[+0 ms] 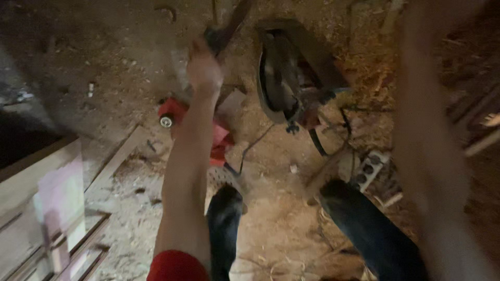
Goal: The person measures and marks a wooden plank with a tape measure and pencil, then uses a circular saw to cut the plank. The person repeats the measuring and cutting process on the same plank to create smaller pieces.
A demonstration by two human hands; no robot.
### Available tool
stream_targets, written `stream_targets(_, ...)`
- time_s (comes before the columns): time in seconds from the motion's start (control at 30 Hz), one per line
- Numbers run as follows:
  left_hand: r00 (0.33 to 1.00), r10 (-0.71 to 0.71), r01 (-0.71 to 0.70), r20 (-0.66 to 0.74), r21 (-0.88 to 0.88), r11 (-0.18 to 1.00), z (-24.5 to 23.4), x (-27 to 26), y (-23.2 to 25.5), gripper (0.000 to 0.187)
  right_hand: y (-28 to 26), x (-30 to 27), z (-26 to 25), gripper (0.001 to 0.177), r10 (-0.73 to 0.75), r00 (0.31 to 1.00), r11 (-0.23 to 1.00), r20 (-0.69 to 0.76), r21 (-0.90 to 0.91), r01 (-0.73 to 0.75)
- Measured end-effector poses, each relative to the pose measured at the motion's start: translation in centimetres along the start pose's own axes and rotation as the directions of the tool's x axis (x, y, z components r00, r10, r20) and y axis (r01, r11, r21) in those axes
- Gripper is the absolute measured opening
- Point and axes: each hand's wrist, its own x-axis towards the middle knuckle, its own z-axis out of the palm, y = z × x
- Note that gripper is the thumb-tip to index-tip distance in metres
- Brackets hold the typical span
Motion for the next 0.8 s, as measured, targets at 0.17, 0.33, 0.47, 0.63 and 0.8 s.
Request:
stream_targets(0.17,0.916,-0.204,-0.013,-0.347,-0.532,0.846,-10.4,-18.8,1.8,0.087,-2.1,-20.0,-11.3,0.060,0.414,0.898,0.890,-0.150,0.272,-0.365)
stream_targets(0.33,0.744,-0.483,0.668,0.462,-0.534,0.518,-25.4,-39.7,8.0,0.064,-15.7,-43.7,-21.3,0.039,0.600,0.723,0.757,0.343,0.048,-0.652)
stream_targets(0.47,0.867,-0.197,0.458,0.458,-0.575,0.678,-34.8,-51.0,14.5,0.062,-28.7,-51.5,-31.0,0.038,0.414,0.711,0.602,0.569,0.414,-0.682)
stream_targets(0.63,0.882,0.070,0.454,0.466,-0.880,0.140,-44.2,-57.0,22.4,0.043,-35.1,-49.2,-46.3,0.049,0.250,0.713,0.655,0.655,0.428,-0.623)
stream_targets(0.8,0.751,0.315,0.524,0.581,-0.814,0.252,-55.7,-57.7,31.9,0.045,-36.3,-47.0,-62.0,0.050,0.033,0.759,0.644,0.650,0.567,-0.514)
